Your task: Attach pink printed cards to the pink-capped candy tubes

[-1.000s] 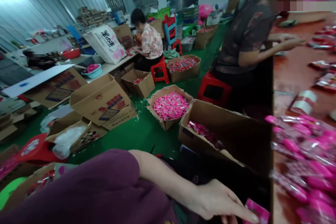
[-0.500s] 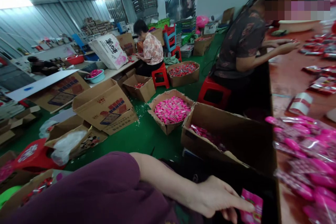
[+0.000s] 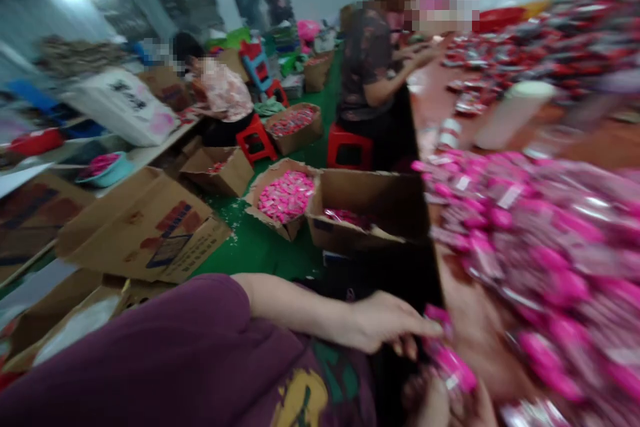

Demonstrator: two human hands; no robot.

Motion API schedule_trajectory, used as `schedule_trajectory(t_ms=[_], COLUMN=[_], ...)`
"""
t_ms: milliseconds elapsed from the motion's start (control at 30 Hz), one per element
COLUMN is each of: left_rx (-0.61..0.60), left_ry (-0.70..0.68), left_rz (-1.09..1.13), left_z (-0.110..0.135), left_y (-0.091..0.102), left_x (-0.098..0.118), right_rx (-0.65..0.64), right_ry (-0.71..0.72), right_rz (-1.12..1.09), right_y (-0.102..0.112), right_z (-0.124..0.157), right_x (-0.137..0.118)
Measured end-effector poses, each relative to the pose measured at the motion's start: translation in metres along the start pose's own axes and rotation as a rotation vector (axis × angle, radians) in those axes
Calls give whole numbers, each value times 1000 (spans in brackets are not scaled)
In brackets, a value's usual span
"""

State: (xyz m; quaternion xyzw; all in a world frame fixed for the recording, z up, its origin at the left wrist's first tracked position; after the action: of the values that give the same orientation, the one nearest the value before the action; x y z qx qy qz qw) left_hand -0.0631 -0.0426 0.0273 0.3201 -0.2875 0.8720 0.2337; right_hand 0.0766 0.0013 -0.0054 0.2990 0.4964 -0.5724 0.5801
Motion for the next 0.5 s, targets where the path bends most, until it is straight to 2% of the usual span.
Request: schedule_trajectory(t_ms=[33, 100, 133, 233, 367, 500], left_rx=[20, 35, 39, -61, -142, -231], left_ry=[-1, 20, 29, 57, 137, 196], left_rz=[10, 26, 47, 127, 94, 12], left_z=[7, 17, 18, 11, 3, 9], left_y=[-4, -12, -16, -34, -66, -91], left_x=[4, 15, 20, 27, 12, -11], right_rx=[32, 93, 129, 180, 239, 292], right_ry=[72, 115, 130, 157, 231, 290], right_rz=[21, -11, -32, -81, -93, -59], right_y=[3, 5, 7, 20, 46, 57], right_z=[15, 35, 39, 39, 43, 59], right_x=[-12, -28, -32, -34, -33, -34])
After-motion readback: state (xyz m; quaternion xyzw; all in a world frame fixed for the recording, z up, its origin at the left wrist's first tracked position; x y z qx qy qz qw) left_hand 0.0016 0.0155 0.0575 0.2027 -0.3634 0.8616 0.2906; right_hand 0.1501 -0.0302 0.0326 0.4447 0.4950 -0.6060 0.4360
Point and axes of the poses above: each hand's wrist, its own z-axis away from the middle knuckle, its own y-axis out of the back of the hand, x = y × z, the point moved 2 cm from there along -z, towards the middle knuckle, and after that the axes turned 3 degrees about x, right-handed, at the moved point
